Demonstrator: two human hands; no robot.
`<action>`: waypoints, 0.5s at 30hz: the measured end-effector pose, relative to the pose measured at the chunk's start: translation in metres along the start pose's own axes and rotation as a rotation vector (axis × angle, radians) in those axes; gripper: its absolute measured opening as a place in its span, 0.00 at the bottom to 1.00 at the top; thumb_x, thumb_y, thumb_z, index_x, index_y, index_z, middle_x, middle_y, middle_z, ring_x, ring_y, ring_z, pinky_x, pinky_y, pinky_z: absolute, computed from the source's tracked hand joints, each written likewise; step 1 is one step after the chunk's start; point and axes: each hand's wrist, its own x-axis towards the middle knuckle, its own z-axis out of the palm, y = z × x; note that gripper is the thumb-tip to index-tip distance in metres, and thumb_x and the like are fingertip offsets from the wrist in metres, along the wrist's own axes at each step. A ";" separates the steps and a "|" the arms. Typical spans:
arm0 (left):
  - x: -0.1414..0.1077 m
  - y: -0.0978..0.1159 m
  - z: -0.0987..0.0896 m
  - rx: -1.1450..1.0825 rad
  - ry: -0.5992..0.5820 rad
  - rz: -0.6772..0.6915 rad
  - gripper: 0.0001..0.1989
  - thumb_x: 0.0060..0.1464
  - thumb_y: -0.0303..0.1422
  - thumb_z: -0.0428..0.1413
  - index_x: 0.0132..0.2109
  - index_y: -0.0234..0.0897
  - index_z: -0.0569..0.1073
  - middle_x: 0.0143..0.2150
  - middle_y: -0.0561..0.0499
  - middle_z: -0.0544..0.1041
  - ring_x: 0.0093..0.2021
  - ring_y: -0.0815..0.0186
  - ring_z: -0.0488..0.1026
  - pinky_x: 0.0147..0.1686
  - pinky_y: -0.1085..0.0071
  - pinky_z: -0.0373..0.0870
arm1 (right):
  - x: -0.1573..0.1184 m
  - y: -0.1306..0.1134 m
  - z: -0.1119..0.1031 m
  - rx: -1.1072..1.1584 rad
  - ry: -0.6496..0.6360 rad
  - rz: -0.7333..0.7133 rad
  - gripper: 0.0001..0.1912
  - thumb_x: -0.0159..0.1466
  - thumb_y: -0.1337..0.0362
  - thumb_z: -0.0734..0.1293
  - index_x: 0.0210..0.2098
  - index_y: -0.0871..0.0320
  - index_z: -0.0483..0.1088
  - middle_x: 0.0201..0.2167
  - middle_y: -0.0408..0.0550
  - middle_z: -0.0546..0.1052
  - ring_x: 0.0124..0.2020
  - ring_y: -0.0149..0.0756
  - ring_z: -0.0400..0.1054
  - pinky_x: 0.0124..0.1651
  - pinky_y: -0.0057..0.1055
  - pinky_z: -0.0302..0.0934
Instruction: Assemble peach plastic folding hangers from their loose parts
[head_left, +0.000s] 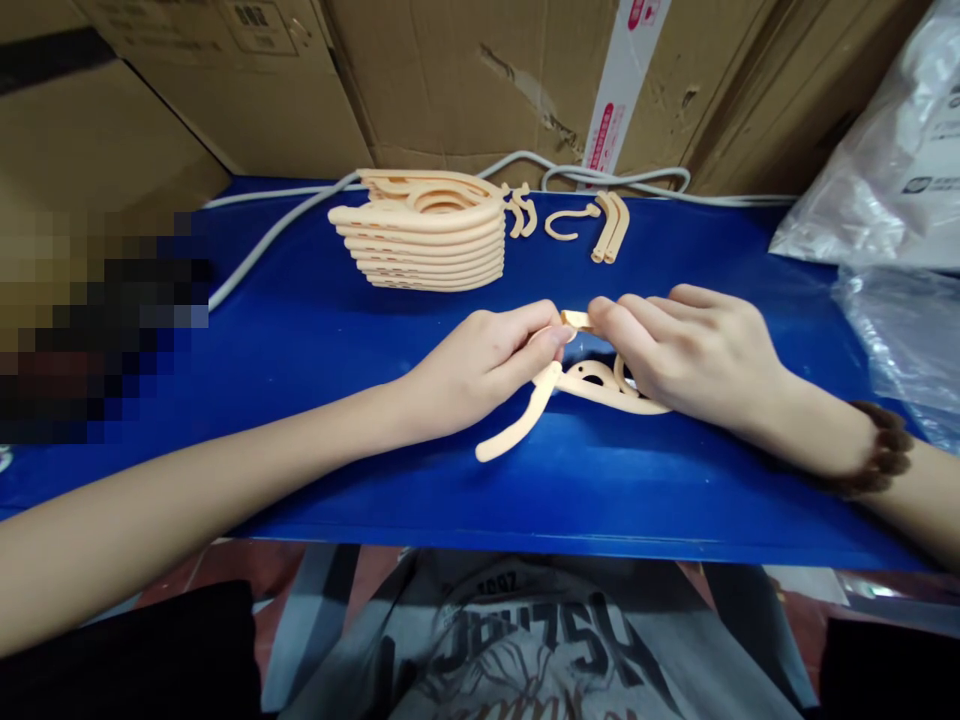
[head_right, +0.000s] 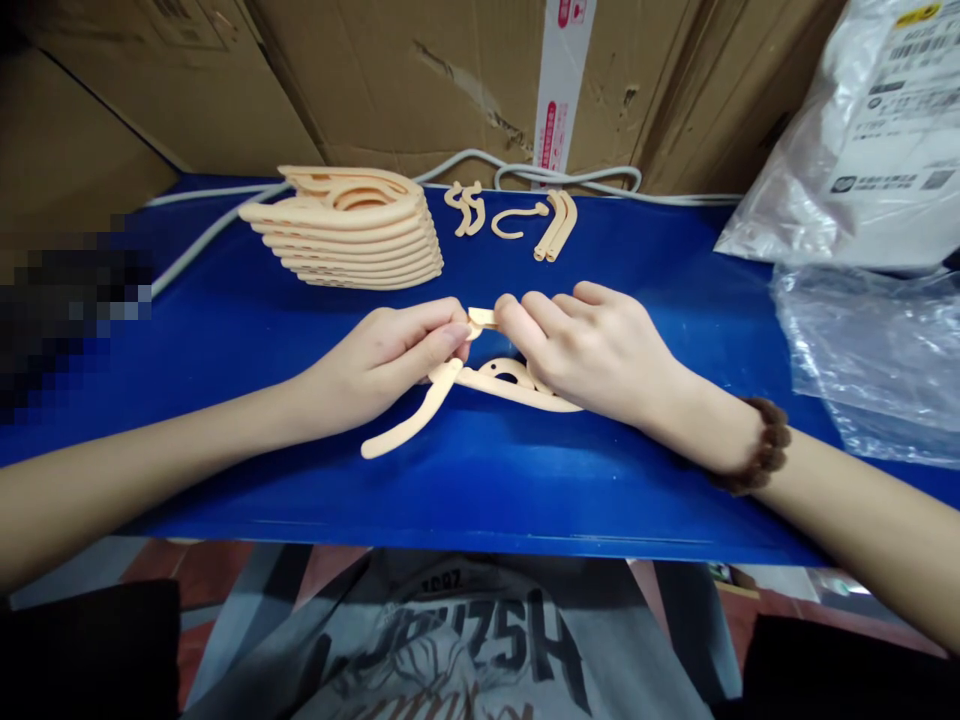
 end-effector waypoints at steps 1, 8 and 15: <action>0.000 0.000 0.000 -0.008 0.000 -0.011 0.17 0.73 0.41 0.47 0.35 0.39 0.67 0.26 0.58 0.68 0.27 0.71 0.65 0.30 0.70 0.58 | 0.000 0.000 0.001 -0.004 0.002 -0.007 0.21 0.75 0.69 0.51 0.47 0.57 0.76 0.25 0.45 0.76 0.22 0.36 0.62 0.30 0.36 0.52; 0.001 -0.002 0.001 0.039 -0.029 -0.037 0.16 0.72 0.38 0.47 0.34 0.38 0.66 0.25 0.59 0.65 0.25 0.72 0.61 0.29 0.72 0.55 | -0.004 0.001 0.005 0.023 0.039 -0.026 0.16 0.73 0.72 0.55 0.38 0.55 0.73 0.27 0.41 0.80 0.20 0.34 0.61 0.29 0.33 0.53; 0.001 -0.002 -0.001 -0.092 -0.008 -0.071 0.16 0.70 0.38 0.50 0.35 0.35 0.70 0.24 0.60 0.63 0.24 0.74 0.57 0.25 0.74 0.52 | -0.006 0.002 0.010 0.071 0.188 -0.003 0.17 0.79 0.59 0.58 0.39 0.58 0.73 0.29 0.44 0.81 0.23 0.32 0.67 0.30 0.31 0.54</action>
